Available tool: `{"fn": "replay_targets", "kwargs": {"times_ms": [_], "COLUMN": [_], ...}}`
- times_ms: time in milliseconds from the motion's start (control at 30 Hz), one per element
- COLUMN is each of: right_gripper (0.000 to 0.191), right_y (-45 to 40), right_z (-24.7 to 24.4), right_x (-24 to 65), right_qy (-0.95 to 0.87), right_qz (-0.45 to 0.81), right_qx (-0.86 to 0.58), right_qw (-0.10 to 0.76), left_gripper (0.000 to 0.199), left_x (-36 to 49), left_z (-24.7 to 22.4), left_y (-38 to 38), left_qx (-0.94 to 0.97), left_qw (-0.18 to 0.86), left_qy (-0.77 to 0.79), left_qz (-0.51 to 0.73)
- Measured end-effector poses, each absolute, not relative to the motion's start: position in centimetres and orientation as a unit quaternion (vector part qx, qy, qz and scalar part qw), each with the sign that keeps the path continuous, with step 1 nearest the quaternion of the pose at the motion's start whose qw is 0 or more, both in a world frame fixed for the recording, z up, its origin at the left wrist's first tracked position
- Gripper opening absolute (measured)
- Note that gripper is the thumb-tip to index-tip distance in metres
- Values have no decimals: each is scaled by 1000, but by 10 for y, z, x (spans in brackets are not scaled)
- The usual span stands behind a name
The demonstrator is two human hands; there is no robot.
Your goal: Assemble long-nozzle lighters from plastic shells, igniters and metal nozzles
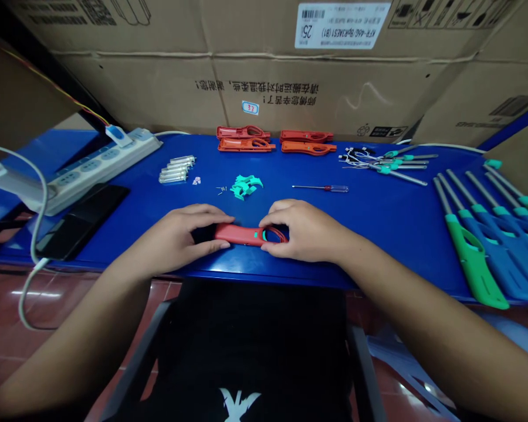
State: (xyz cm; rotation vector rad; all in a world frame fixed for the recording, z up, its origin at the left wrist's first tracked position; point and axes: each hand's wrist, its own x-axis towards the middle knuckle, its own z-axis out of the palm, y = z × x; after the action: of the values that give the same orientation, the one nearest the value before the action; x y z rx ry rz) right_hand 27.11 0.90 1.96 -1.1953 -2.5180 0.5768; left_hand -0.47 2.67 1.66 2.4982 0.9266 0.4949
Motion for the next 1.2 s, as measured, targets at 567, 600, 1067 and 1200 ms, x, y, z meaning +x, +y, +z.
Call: {"fn": "replay_targets", "kwargs": {"times_ms": [567, 600, 1067, 1200], "right_gripper": [37, 37, 36, 29], "right_y": [0, -1, -4, -3], "right_z": [9, 8, -2, -1], "right_x": [264, 263, 260, 260], "right_qy": [-894, -891, -881, -878], "right_qz": [136, 140, 127, 140], "right_qx": [-398, -400, -381, -374], "right_qw": [154, 165, 248, 263], "left_gripper": [33, 33, 41, 40], "left_x": [-10, -11, -15, -17], "left_z": [17, 16, 6, -1], "left_y": [27, 27, 18, 15], "left_qx": [908, 908, 912, 893], "left_qw": [194, 192, 158, 181], "left_qy": [341, 344, 318, 339], "left_qz": [146, 146, 204, 234]}}
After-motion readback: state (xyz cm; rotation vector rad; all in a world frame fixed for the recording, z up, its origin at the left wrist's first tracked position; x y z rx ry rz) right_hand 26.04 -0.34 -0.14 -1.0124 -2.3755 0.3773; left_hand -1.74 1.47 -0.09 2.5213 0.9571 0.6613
